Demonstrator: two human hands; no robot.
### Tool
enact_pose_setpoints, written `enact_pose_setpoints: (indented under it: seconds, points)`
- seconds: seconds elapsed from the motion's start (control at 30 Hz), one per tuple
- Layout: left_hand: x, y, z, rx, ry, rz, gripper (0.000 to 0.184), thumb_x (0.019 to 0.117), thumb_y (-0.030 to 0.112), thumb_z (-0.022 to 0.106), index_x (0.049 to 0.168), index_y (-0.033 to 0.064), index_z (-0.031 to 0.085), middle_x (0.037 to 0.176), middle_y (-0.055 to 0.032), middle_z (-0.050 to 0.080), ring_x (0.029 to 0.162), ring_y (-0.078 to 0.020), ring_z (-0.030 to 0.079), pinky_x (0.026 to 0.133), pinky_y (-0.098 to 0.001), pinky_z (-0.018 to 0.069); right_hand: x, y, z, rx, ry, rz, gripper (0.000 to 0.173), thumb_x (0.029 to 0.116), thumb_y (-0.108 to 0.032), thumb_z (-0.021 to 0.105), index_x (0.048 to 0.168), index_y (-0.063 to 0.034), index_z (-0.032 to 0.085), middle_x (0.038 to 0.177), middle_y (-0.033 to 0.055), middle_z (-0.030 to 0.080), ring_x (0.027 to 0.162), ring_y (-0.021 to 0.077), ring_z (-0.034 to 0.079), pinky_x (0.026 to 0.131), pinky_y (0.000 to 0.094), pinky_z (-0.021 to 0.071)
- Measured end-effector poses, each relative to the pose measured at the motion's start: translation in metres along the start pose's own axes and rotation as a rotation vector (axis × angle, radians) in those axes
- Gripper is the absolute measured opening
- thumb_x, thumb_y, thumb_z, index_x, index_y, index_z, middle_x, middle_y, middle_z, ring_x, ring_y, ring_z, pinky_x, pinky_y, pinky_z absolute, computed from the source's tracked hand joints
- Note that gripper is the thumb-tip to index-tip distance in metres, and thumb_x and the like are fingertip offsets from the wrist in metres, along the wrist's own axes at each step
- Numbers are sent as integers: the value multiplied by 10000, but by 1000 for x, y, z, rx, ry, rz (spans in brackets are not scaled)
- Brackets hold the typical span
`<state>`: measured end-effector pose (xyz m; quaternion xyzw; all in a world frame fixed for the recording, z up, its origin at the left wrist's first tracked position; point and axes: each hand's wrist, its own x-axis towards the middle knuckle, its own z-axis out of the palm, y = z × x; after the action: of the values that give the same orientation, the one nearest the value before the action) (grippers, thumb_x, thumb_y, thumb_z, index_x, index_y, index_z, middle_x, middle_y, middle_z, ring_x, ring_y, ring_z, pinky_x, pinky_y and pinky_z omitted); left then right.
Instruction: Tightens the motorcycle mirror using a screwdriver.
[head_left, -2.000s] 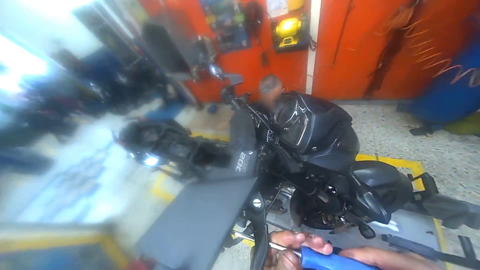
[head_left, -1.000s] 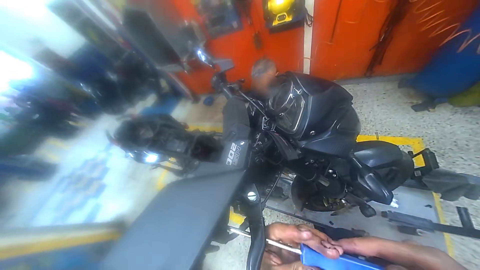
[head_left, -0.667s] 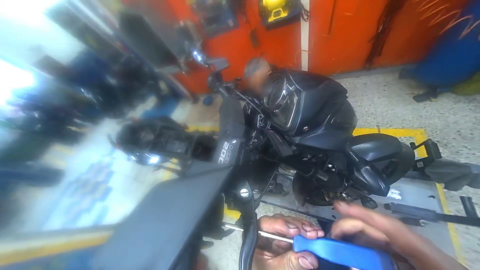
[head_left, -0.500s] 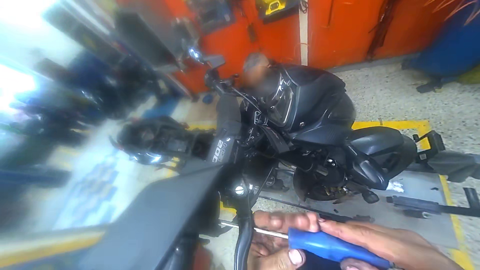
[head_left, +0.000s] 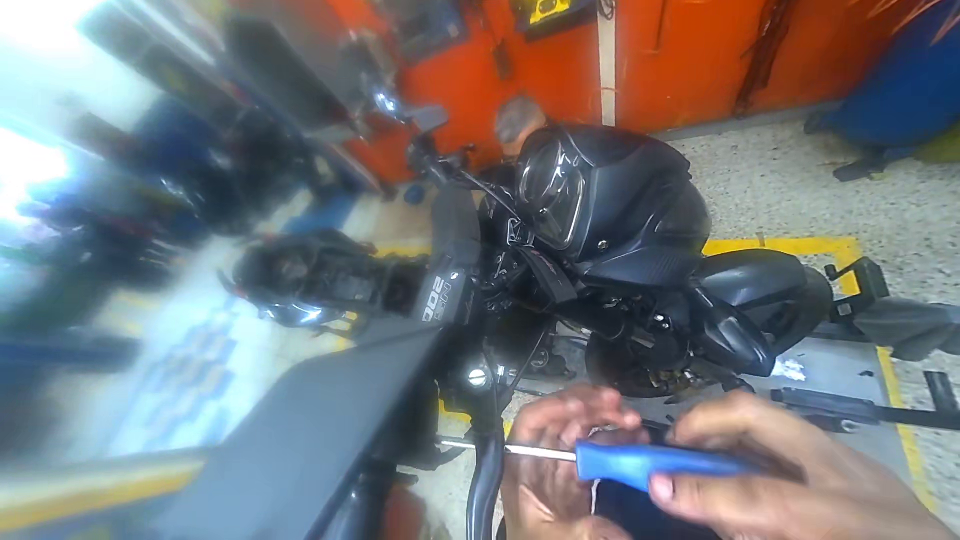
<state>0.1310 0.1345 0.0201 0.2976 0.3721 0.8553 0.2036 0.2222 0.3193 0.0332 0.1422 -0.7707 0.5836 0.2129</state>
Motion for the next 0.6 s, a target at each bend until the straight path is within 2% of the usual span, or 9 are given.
enact_pose_setpoints:
  seconds: [0.07, 0.17, 0.23, 0.3, 0.37, 0.43, 0.5, 0.53, 0.6]
  points:
    - [-1, -2, 3, 42, 76, 32, 358, 872, 122, 798, 1213, 100, 691, 1153, -85, 726, 1085, -167, 702, 955, -307, 574, 1, 1, 5, -8, 22, -74, 142, 922, -61, 740, 1052, -118, 740, 1179, 154, 609, 1106, 142, 584, 937, 226, 501]
    - [-2, 3, 1, -27, -4, 34, 354, 914, 6, 717, 1258, 79, 680, 1157, -101, 749, 1125, -192, 709, 1012, -339, 558, 0, 1, -1, 136, -22, 48, 422, 947, -251, 750, 1314, -107, 601, 1248, 112, 633, 1053, 124, 648, 875, 262, 566]
    - [-4, 4, -1, -137, -76, 0, 471, 925, -37, 678, 1362, 127, 612, 1225, -100, 730, 1193, -224, 681, 1066, -376, 522, -4, 2, -9, 296, -79, 212, 502, 1006, -390, 652, 1406, -109, 541, 1077, 58, 710, 772, 73, 667, 619, 237, 566]
    - [-5, 3, -5, -184, -119, -25, 587, 936, -43, 653, 1454, 204, 532, 1355, -101, 670, 1282, -264, 625, 1116, -415, 473, -4, 2, -11, 341, -116, 262, 371, 1071, -321, 552, 1287, -33, 641, 839, 77, 701, 628, 61, 629, 537, 228, 535]
    - [-2, 1, -4, -112, -107, -19, 593, 933, 30, 680, 1467, 222, 506, 1453, -122, 593, 1342, -299, 571, 1137, -439, 450, -4, 2, -9, 169, -66, 148, 230, 1036, -169, 624, 1202, -31, 702, 918, 112, 717, 753, 76, 663, 665, 219, 563]
    - [1, -3, -2, -5, -23, -5, 511, 881, 138, 782, 1358, 180, 603, 1315, -98, 662, 1203, -226, 646, 1027, -358, 531, -2, 5, -7, 60, 5, 13, 188, 962, -110, 720, 1150, -107, 728, 1051, 110, 649, 928, 100, 635, 792, 216, 547]
    - [1, -2, 2, 18, 51, 15, 349, 885, 102, 780, 1217, 117, 675, 1156, -63, 724, 1097, -146, 697, 960, -285, 569, 1, 4, -6, 74, 28, -23, 180, 925, -81, 757, 1098, -131, 742, 1131, 113, 624, 1014, 103, 631, 861, 220, 554]
    - [0, 0, 1, 8, 45, 30, 324, 899, 59, 752, 1213, 99, 682, 1149, -67, 737, 1110, -144, 702, 979, -286, 565, 1, 4, -6, 109, 18, -11, 201, 925, -102, 762, 1123, -123, 734, 1150, 110, 619, 1028, 104, 624, 873, 224, 550]
    - [0, 0, -3, -32, -4, 44, 355, 925, 5, 704, 1264, 104, 671, 1189, -92, 737, 1164, -182, 685, 1029, -326, 534, -2, 7, -8, 182, -35, 80, 411, 952, -253, 746, 1319, -115, 621, 1210, 90, 647, 1003, 93, 646, 830, 235, 566]
